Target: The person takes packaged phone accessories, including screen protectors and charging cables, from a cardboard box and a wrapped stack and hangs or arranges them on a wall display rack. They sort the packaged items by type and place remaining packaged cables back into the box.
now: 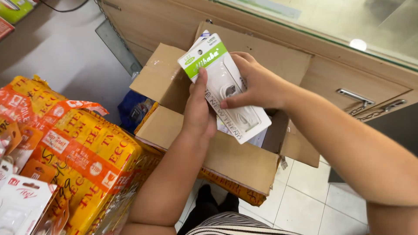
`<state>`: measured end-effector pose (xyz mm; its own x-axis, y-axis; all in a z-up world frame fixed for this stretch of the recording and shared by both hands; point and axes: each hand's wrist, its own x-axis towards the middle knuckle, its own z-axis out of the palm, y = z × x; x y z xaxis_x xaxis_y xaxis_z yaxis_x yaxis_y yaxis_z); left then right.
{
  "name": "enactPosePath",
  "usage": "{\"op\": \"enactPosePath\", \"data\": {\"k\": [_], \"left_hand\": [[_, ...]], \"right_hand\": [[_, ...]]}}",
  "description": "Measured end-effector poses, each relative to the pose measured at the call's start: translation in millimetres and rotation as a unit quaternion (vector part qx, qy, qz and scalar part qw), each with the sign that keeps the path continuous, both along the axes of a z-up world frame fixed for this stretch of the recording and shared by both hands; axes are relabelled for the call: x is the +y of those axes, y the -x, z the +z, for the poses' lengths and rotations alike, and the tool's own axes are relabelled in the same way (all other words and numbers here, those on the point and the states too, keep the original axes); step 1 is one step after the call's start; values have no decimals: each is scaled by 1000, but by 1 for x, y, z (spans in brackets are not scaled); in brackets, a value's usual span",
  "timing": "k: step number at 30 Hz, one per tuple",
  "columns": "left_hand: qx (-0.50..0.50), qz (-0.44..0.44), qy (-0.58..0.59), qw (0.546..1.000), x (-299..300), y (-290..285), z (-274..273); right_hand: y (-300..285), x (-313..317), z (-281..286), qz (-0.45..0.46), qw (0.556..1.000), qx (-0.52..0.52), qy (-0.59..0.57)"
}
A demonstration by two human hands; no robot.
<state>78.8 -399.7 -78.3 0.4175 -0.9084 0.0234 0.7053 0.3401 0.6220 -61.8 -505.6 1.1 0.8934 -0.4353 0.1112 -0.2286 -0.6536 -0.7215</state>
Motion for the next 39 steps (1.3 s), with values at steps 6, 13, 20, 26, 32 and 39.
{"op": "enactPosePath", "data": {"k": [6,13,20,26,32,39], "left_hand": [[101,-66,-104,987,-28,-37,-48],[-120,90,-154,977,-73,-86,-36],[-338,-19,-230,912,-134,-133,-101],[-641,161,-383,646,-122,-115,-100],[-777,221,-366,463,-96,-93,-57],[-776,165,-372,483,-104,-111,-64]], "right_hand": [[-34,-48,-53,28,991,75,-109],[-72,-53,-126,0,978,-96,-188],[-123,-45,-222,-247,960,-114,-68],[-144,-57,-271,-273,959,56,-43],[-144,-35,-212,-234,926,295,-16],[-157,-42,-273,-115,979,135,-97]]}}
